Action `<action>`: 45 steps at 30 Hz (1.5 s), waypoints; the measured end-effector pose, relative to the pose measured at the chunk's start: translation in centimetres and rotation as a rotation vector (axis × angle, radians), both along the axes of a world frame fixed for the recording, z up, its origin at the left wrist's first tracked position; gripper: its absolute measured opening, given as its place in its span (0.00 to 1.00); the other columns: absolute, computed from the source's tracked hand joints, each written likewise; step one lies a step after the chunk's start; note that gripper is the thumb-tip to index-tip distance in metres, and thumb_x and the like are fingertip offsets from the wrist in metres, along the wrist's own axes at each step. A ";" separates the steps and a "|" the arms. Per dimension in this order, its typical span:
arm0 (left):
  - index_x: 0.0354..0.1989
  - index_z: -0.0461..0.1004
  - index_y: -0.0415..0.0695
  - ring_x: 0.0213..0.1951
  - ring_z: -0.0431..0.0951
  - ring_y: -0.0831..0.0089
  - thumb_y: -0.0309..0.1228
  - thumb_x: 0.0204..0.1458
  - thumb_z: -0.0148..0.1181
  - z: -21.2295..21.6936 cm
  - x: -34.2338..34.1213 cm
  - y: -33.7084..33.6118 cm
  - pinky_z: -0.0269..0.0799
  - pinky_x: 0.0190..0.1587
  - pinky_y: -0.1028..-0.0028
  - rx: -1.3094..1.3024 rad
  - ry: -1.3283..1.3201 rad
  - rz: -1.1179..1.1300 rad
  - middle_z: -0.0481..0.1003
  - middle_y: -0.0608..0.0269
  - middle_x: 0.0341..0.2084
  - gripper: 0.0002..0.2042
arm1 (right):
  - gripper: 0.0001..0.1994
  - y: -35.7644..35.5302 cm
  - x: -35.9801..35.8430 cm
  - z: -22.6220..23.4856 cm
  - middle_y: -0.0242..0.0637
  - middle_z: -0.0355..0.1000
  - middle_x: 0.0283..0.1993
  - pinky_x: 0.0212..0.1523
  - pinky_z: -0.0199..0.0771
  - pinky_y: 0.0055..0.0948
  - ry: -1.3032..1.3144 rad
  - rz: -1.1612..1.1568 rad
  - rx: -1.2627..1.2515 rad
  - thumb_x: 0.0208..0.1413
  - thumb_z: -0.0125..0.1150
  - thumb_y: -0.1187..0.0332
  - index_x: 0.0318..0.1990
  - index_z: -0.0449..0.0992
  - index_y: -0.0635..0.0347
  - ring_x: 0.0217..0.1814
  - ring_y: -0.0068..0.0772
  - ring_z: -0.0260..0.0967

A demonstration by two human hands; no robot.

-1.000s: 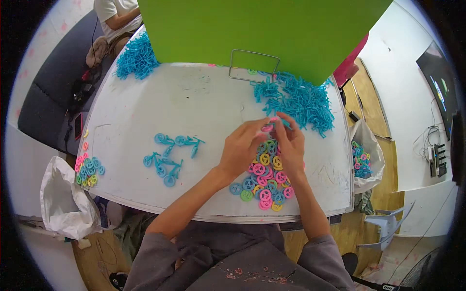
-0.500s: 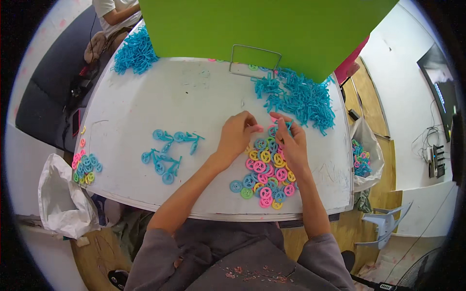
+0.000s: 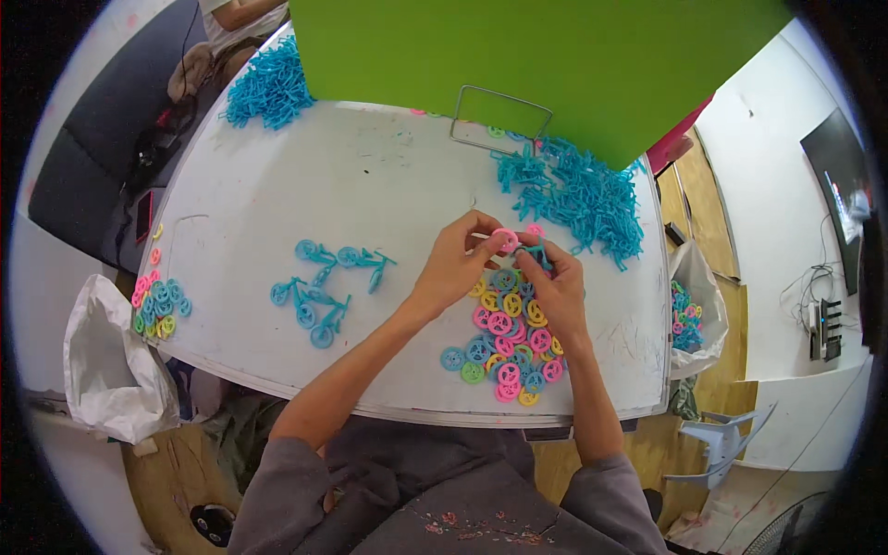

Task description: Assembling colorful plastic rings by linking them together.

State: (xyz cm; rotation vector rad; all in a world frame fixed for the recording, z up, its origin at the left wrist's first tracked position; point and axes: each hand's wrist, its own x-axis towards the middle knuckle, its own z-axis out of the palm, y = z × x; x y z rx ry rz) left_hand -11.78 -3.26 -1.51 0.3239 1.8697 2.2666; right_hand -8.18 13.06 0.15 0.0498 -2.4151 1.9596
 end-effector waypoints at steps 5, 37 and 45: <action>0.43 0.66 0.38 0.40 0.76 0.74 0.30 0.60 0.52 0.0 0.3 0.4 0.77 0.40 0.74 0.038 -0.071 -0.069 0.74 0.59 0.37 0.09 | 0.10 -0.2 -0.1 -0.6 0.32 0.74 0.36 0.35 0.69 0.17 -0.033 -0.062 -0.098 0.54 0.61 0.75 0.44 0.75 0.65 0.35 0.16 0.69; 0.34 0.69 0.36 0.29 0.76 0.73 0.20 0.55 0.53 -0.2 1.7 1.0 0.71 0.33 0.73 -0.279 0.323 0.254 0.75 0.57 0.26 0.01 | 0.23 -1.5 0.5 0.2 0.34 0.75 0.28 0.29 0.69 0.16 -0.090 -0.046 -0.061 0.53 0.64 0.73 0.56 0.64 0.64 0.30 0.19 0.72; 0.43 0.73 0.37 0.33 0.77 0.76 0.28 0.60 0.52 0.0 0.4 -0.5 0.76 0.39 0.76 -0.193 0.142 0.060 0.77 0.60 0.31 0.09 | 0.12 -1.0 0.5 0.2 0.38 0.77 0.29 0.29 0.71 0.17 0.175 -0.102 0.218 0.52 0.63 0.74 0.45 0.76 0.64 0.28 0.19 0.73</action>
